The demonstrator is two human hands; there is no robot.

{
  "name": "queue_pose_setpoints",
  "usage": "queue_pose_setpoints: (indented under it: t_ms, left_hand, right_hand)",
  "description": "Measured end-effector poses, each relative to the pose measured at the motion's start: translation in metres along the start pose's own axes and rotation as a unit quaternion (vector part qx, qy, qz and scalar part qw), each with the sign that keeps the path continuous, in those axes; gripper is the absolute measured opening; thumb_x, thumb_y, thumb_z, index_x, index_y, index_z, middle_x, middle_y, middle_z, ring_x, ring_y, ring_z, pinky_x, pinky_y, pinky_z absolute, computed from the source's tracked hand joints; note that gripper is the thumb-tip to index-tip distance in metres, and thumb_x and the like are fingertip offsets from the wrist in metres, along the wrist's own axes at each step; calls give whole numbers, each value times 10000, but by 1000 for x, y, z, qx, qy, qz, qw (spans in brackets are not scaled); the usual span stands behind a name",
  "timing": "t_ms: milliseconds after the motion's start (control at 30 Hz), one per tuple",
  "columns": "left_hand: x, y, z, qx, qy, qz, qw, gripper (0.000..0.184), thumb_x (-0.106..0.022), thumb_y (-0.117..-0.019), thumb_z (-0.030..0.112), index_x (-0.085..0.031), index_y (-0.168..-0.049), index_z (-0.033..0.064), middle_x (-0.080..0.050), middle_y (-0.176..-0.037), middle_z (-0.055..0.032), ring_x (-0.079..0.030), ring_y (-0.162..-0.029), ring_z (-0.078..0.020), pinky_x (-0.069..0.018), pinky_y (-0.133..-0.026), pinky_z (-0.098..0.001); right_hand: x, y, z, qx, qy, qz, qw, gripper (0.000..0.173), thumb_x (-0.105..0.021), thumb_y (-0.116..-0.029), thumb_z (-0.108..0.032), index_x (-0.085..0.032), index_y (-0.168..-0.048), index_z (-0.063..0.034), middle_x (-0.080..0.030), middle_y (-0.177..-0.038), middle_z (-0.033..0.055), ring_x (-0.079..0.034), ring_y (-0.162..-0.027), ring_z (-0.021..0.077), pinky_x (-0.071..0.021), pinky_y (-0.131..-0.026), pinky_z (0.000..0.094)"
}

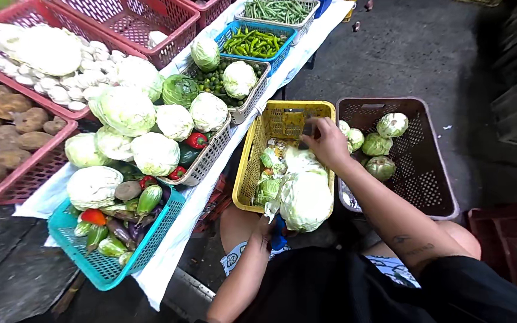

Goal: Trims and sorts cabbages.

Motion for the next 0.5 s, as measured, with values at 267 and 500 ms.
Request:
queue_pose_setpoints:
  t_ms: [267, 500]
  left_hand:
    - [-4, -17, -2, 16, 76, -153, 985, 371, -551, -999, 413, -642, -738, 164, -608, -540, -4, -608, -471, -127, -541, -516, -291]
    - [-31, -38, 4, -37, -1, -95, 995, 755, -868, -658, 665, -578, -1069, 102, -668, -673, -37, -621, -493, -139, -561, -480, -298]
  right_hand:
    - [21, 108, -21, -233, -299, -129, 917, 819, -680, -921, -489, -323, -1545, -97, -535, -1409, 148, -643, -1118, 263, -581, -870, 475]
    - [7, 135, -17, -229, -475, -147, 837, 956, -933, -695, -338, -422, -1459, -73, -651, -1279, 122, -681, -1130, 215, -605, -958, 406]
Point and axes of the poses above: each hand's wrist, its own y-axis away from the middle knuckle, its own x-axis out of the back of the hand, z = x × y, the point moved 4 cm from there along -y, towards the middle knuckle
